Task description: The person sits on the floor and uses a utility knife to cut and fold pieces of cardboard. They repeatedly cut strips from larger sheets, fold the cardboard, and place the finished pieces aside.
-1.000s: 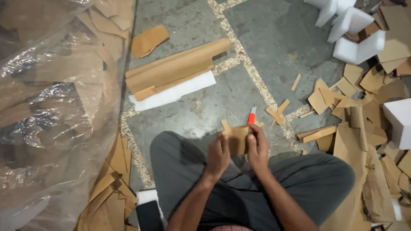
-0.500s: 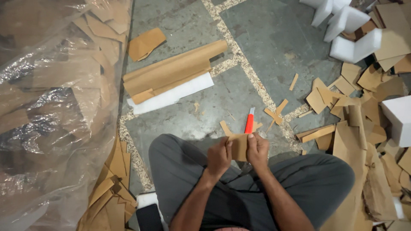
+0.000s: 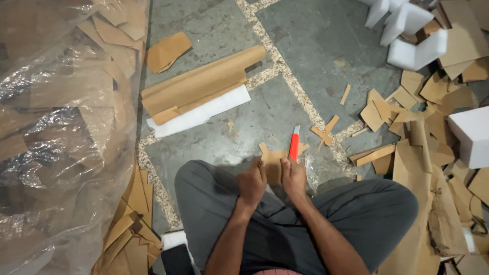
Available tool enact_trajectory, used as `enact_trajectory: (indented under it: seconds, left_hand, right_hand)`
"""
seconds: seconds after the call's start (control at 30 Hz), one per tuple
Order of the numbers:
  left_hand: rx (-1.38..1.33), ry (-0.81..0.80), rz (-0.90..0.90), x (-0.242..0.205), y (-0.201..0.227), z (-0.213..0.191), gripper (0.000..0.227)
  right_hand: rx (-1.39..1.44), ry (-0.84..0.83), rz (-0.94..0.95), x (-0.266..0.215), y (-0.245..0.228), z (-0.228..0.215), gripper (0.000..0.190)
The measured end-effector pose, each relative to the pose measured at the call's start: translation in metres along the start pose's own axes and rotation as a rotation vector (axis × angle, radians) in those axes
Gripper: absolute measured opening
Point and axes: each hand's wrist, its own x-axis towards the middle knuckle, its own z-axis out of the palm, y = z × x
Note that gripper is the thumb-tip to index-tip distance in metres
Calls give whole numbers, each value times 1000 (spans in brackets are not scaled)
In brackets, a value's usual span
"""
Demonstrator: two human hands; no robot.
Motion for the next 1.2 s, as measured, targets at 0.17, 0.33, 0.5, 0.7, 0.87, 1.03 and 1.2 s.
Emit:
enact_trajectory:
  seconds: [0.17,0.33,0.5,0.7,0.87,1.03,1.2]
  left_hand:
    - [-103,51,-5,-5,-10,12,29]
    - [-109,74,-118,-4,-40,29,42]
    - [-291,171,-109,-6,-51,43,46]
    - [-348,170,-300,0,-53,33,46]
    - [-135,76,-128,2,-63,36,44]
    - [-192,-133,-74,-8,-59,45,44]
    - [-231,-136,-19,-9,-59,42,45]
  right_hand:
    - [67,9,12,-2,9,4,39]
    - [68,-92,-48,-7,30,11,36]
    - [270,-130,-2,-16,38,18,39]
    - [73,-234,-44,-21,11,3,31]
    - [287,-303,-28,-4,1,-13,33]
    - [175,-296,0,21,5,-31,29]
    - [110,-194,-26,19,1,-27,31]
